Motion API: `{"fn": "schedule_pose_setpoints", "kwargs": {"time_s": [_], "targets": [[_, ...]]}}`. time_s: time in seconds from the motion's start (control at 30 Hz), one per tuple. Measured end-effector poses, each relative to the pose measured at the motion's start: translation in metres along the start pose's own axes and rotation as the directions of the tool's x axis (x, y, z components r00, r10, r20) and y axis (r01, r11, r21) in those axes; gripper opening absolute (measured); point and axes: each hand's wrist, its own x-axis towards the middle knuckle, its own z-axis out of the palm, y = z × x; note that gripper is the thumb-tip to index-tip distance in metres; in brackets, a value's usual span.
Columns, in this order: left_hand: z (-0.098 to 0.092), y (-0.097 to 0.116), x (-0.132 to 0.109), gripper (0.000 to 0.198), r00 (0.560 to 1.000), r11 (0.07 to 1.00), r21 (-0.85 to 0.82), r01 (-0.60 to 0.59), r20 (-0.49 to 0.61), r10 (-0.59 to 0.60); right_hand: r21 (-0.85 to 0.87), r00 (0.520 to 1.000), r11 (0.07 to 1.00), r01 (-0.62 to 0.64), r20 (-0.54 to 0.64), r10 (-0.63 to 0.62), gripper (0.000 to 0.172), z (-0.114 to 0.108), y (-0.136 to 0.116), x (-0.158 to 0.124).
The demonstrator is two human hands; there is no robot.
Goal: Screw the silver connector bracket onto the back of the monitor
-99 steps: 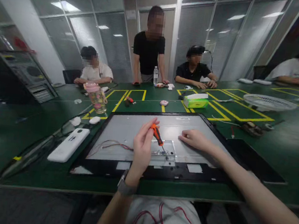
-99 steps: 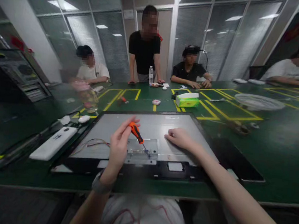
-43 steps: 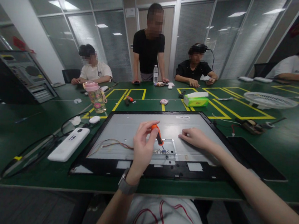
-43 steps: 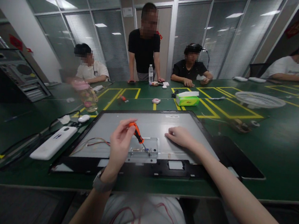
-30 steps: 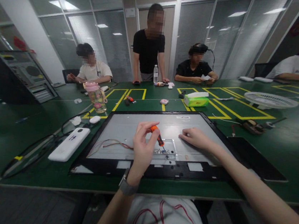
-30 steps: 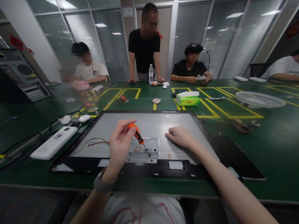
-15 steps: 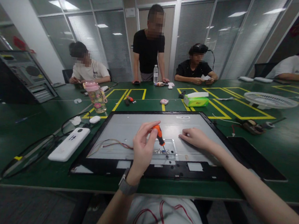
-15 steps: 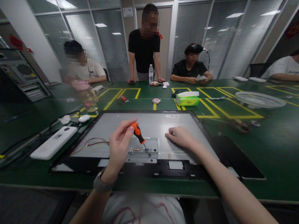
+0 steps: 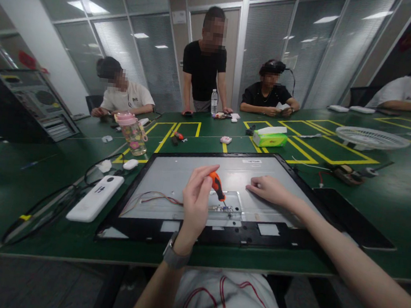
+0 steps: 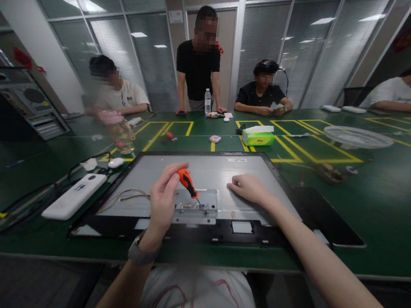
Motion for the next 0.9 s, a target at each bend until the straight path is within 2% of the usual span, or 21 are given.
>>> {"fn": "schedule_pose_setpoints", "kwargs": {"time_s": [0.2, 0.37, 0.53, 0.67, 0.73, 0.9], "targets": [[0.0003, -0.0006, 0.0001, 0.017, 1.0, 1.0, -0.027, -0.012, 0.006, 0.012, -0.001, 1.0, 1.0, -0.003, -0.003, 0.003, 0.034, 0.0011, 0.001, 0.0004], [0.0005, 0.0001, 0.0005, 0.02, 0.999, 1.0, -0.018, -0.022, 0.026, 0.022, -0.002, 1.0, 1.0, 0.002, -0.003, -0.002, 0.033, 0.0018, 0.0018, 0.001], [0.0, -0.0015, 0.0005, 0.016, 0.999, 0.999, -0.015, -0.029, -0.026, 0.028, -0.003, 1.0, 1.0, 0.0, -0.001, 0.0, 0.033, 0.0009, 0.0013, 0.0008], [-0.0004, -0.0022, -0.0011, 0.022, 1.0, 0.999, -0.034, 0.019, 0.01, -0.018, -0.002, 1.0, 1.0, -0.004, 0.005, 0.004, 0.034, -0.0001, 0.0004, 0.0002], [-0.0003, -0.0036, -0.0014, 0.019, 0.999, 0.999, -0.029, 0.035, -0.005, -0.035, -0.004, 1.0, 1.0, -0.006, 0.005, 0.006, 0.034, -0.0005, -0.0002, -0.0002], [0.0007, -0.0081, -0.0002, 0.009, 0.997, 1.0, -0.008, -0.011, -0.082, 0.01, -0.008, 1.0, 1.0, -0.01, 0.002, 0.01, 0.033, -0.0019, -0.0021, -0.001]]}}
